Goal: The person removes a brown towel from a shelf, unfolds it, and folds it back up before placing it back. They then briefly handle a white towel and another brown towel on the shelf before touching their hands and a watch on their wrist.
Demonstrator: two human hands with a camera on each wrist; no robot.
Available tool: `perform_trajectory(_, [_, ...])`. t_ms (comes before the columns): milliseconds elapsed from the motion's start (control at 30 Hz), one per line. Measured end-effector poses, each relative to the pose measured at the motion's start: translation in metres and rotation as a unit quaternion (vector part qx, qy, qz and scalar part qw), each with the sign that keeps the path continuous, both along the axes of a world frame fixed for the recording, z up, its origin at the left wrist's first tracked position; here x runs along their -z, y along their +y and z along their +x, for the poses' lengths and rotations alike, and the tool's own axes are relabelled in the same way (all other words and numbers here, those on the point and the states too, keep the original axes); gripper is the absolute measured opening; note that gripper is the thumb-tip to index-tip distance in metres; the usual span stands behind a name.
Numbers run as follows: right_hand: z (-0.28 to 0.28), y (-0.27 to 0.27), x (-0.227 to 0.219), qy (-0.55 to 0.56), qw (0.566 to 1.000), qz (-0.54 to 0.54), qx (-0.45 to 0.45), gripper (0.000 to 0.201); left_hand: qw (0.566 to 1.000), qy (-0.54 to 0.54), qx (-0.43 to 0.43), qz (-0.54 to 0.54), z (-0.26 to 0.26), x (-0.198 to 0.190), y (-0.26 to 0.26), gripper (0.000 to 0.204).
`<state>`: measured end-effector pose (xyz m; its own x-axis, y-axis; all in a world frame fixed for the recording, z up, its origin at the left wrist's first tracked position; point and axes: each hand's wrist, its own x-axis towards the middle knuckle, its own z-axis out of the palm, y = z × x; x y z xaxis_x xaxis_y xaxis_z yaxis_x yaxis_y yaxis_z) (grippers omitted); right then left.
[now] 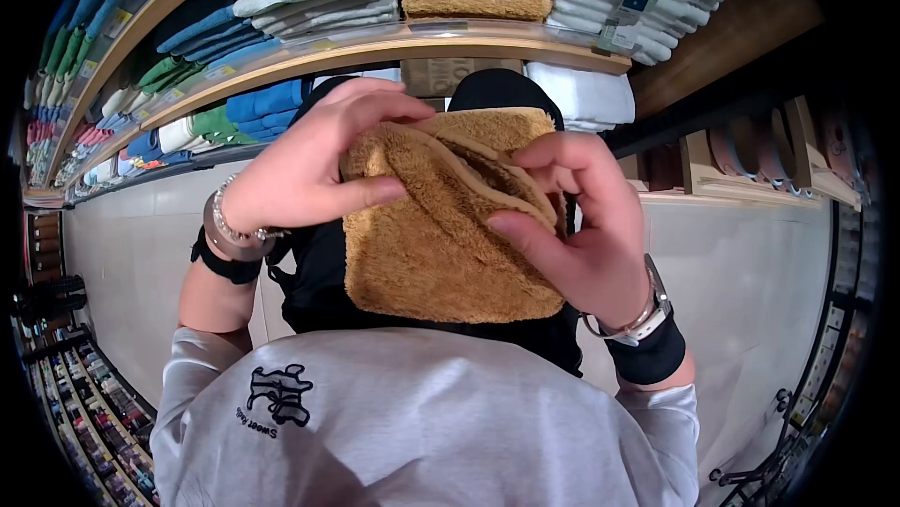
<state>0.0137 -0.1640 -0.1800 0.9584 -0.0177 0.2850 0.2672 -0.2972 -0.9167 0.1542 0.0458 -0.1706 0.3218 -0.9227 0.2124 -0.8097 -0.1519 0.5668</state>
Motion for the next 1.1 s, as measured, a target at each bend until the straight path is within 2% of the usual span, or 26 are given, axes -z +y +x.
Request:
perform_trajectory(133, [0.005, 0.004, 0.007, -0.001, 0.999, 0.012, 0.039, 0.034, 0.995, 0.098, -0.007, -0.025, -0.013, 0.001, -0.019, 0.048])
perform_trajectory(233, [0.003, 0.004, 0.001, 0.019, 0.998, 0.012, 0.067, 0.033, 0.995, 0.092, 0.013, -0.039, -0.015, 0.004, -0.025, 0.044])
perform_trajectory(333, [0.002, -0.003, 0.008, -0.034, 0.991, -0.087, 0.092, 0.032, 0.995, 0.067, 0.012, -0.069, -0.022, 0.011, -0.03, 0.04])
perform_trajectory(433, [0.001, 0.0, 0.005, -0.056, 0.987, -0.104, 0.111, 0.031, 0.996, 0.051, 0.001, -0.075, -0.028, 0.01, -0.035, 0.034])
perform_trajectory(533, [0.002, -0.005, 0.003, -0.096, 0.975, -0.177, 0.096, 0.031, 0.999, 0.037, -0.007, 0.012, -0.029, -0.001, -0.04, 0.029])
perform_trajectory(633, [-0.001, -0.003, 0.002, 0.015, 0.988, -0.102, 0.112, 0.037, 0.999, 0.011, 0.002, -0.033, -0.028, 0.008, -0.044, 0.026])
perform_trajectory(667, [-0.002, -0.005, 0.001, 0.052, 0.996, 0.0, 0.079, 0.041, 0.999, 0.012, 0.005, -0.051, -0.028, 0.009, -0.044, 0.026])
perform_trajectory(733, [-0.001, -0.011, 0.001, 0.121, 0.972, 0.203, 0.009, 0.049, 0.996, 0.014, 0.011, -0.086, -0.028, 0.009, -0.042, 0.026])
perform_trajectory(800, [-0.004, -0.022, 0.014, 0.063, 0.987, 0.106, -0.1, 0.056, 0.994, 0.044, -0.022, -0.098, -0.031, -0.004, -0.035, 0.026])
perform_trajectory(833, [-0.005, -0.023, 0.012, 0.079, 0.982, 0.086, -0.147, 0.057, 0.992, 0.059, -0.039, -0.102, -0.034, -0.013, -0.029, 0.026])
perform_trajectory(900, [-0.007, -0.024, 0.009, 0.108, 0.963, 0.043, -0.242, 0.059, 0.989, 0.01, -0.054, -0.134, -0.037, -0.032, -0.015, 0.019])
perform_trajectory(967, [-0.004, -0.034, 0.011, 0.041, 0.946, -0.093, -0.308, 0.055, 0.98, -0.053, -0.063, -0.181, -0.036, -0.049, -0.001, 0.014])
perform_trajectory(1000, [-0.006, -0.035, 0.009, 0.025, 0.944, -0.15, -0.293, 0.05, 0.967, -0.057, -0.099, -0.227, -0.038, -0.054, 0.007, 0.018])
perform_trajectory(1033, [-0.008, -0.033, 0.006, -0.003, 0.951, -0.172, -0.256, 0.05, 0.953, -0.105, -0.099, -0.267, -0.035, -0.06, 0.015, 0.026])
perform_trajectory(1067, [-0.008, -0.027, 0.003, -0.031, 0.956, -0.194, -0.218, 0.05, 0.947, -0.099, -0.183, -0.243, -0.047, -0.072, 0.025, 0.041])
perform_trajectory(1100, [-0.008, -0.021, 0.001, -0.06, 0.958, -0.215, -0.179, 0.05, 0.934, -0.115, -0.209, -0.267, -0.051, -0.079, 0.031, 0.042])
